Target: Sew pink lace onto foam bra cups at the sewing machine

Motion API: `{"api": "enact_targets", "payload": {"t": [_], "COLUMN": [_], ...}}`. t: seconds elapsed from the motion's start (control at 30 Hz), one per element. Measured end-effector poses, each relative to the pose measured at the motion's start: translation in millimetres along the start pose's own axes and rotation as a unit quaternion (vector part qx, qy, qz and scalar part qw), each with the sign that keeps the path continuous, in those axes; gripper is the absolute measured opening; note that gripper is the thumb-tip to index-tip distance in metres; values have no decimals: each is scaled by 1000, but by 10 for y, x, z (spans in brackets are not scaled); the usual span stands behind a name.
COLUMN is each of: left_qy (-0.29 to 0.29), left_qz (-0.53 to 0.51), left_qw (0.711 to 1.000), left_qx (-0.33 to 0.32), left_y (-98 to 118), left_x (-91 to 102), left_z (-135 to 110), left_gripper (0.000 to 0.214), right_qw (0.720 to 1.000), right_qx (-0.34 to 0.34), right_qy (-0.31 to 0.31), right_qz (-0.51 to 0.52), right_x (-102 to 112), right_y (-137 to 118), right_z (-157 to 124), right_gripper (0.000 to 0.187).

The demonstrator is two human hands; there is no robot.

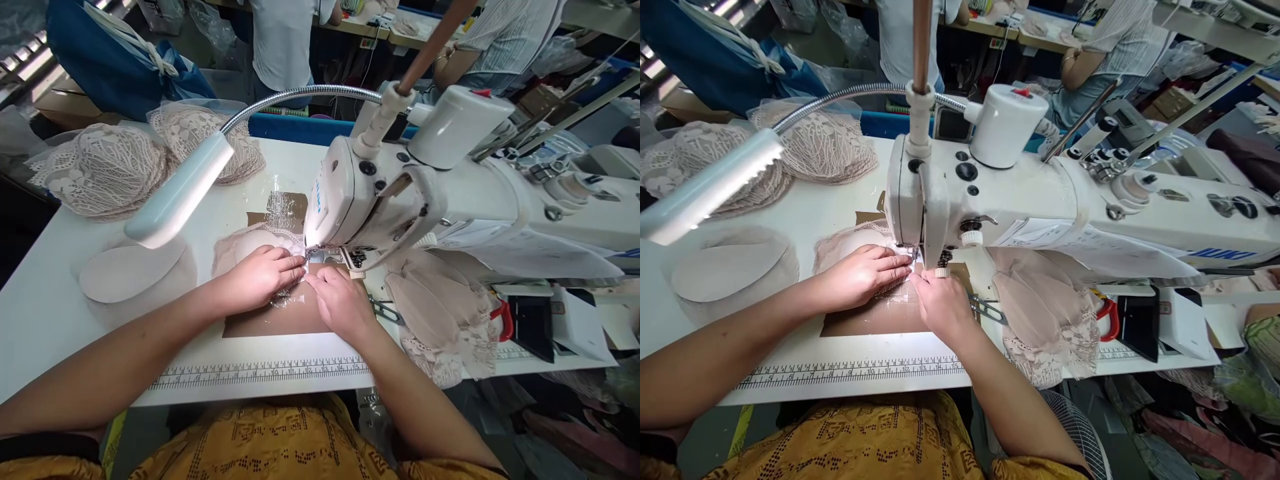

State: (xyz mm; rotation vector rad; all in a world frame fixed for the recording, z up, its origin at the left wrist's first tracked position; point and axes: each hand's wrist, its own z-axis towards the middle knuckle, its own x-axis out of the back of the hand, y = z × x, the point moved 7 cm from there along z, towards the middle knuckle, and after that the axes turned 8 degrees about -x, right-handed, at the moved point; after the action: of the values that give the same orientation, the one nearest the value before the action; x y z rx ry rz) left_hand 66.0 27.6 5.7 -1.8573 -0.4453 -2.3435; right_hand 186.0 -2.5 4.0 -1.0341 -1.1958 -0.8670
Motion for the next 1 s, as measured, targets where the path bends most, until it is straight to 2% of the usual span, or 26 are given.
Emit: {"api": "enact_targets", "payload": {"t": [0.3,0.57,0.8,1.0], "left_qy": [27,35,14,-28], "left_qz": [20,30,49,102], "left_qw": [999,999,997,987], "left_qx": [6,27,51,121], "left_y": [-216,-297,-319,-286], "left_x": [38,36,32,154], "left_z": [72,92,77,11], "left_gripper": [36,38,40,31], "right_qw": [999,997,995,992], "right_qx": [-49,-59,-55,-61], "right_qy": [-4,20,33,45], "right_qz": [-4,55,75,99], "right_x": [-75,-48,-18,-10], "right_y": [62,102,102,143], "right_z": [89,63,61,44], "right_gripper": [47,44,42,44]}}
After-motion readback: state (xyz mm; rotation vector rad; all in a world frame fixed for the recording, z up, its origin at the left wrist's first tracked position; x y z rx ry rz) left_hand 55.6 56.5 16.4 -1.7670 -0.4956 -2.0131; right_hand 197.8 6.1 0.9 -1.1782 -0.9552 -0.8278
